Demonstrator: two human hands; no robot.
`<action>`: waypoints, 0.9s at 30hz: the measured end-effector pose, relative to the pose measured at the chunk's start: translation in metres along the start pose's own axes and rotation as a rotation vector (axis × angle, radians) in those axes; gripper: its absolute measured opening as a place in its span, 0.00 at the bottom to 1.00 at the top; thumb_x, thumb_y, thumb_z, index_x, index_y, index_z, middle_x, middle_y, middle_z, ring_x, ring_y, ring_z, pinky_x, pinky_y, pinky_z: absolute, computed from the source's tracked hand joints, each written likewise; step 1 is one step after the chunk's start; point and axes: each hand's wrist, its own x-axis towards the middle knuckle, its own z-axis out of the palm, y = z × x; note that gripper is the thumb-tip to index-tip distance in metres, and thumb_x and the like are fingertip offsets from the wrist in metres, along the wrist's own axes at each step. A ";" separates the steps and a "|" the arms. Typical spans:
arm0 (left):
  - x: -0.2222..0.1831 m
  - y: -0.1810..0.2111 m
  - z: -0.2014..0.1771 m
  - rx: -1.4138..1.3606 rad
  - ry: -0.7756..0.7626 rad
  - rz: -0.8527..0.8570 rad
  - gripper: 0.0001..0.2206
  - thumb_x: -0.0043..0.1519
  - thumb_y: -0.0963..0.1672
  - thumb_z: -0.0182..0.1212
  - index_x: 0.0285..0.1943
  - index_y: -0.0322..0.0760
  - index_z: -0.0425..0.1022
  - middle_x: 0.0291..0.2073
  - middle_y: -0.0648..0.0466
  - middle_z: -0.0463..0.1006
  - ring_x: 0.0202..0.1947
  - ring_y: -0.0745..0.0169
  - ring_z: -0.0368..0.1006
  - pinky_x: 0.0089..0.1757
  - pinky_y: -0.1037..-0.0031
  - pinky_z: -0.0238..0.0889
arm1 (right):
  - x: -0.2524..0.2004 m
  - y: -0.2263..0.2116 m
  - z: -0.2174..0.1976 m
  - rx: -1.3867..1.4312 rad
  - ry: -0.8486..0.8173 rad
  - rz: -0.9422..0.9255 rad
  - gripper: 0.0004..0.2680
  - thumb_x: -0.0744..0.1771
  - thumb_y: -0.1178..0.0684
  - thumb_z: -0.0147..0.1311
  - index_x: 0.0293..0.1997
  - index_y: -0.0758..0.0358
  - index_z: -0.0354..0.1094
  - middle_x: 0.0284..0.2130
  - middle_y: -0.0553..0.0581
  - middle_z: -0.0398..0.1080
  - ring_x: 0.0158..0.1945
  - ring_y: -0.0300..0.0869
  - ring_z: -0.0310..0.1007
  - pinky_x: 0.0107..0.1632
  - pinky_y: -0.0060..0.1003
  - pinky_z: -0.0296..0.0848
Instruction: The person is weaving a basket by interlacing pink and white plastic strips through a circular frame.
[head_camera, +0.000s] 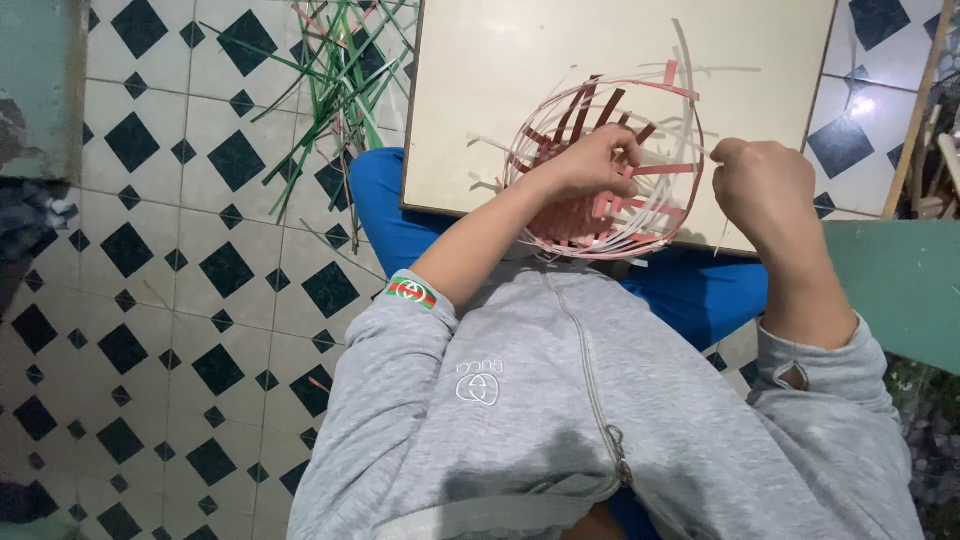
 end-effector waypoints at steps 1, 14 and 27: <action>0.000 -0.001 0.000 0.034 0.021 0.024 0.14 0.47 0.38 0.73 0.32 0.44 0.70 0.48 0.53 0.69 0.42 0.66 0.72 0.42 0.76 0.74 | -0.001 -0.004 -0.007 0.004 -0.025 0.006 0.10 0.68 0.59 0.45 0.47 0.60 0.76 0.27 0.59 0.77 0.27 0.55 0.75 0.20 0.43 0.67; 0.006 -0.010 0.000 -0.037 0.029 0.032 0.17 0.48 0.36 0.73 0.25 0.44 0.63 0.37 0.54 0.72 0.32 0.69 0.71 0.36 0.79 0.76 | -0.003 -0.007 -0.020 0.100 -0.067 0.058 0.11 0.67 0.58 0.46 0.50 0.58 0.76 0.28 0.61 0.77 0.33 0.55 0.76 0.27 0.46 0.72; 0.033 -0.064 0.010 -0.075 0.085 0.205 0.22 0.47 0.41 0.76 0.48 0.40 0.70 0.48 0.50 0.72 0.42 0.59 0.73 0.46 0.72 0.69 | -0.008 -0.030 0.026 0.153 -0.205 0.106 0.09 0.65 0.56 0.50 0.46 0.61 0.74 0.31 0.68 0.76 0.38 0.63 0.75 0.37 0.53 0.72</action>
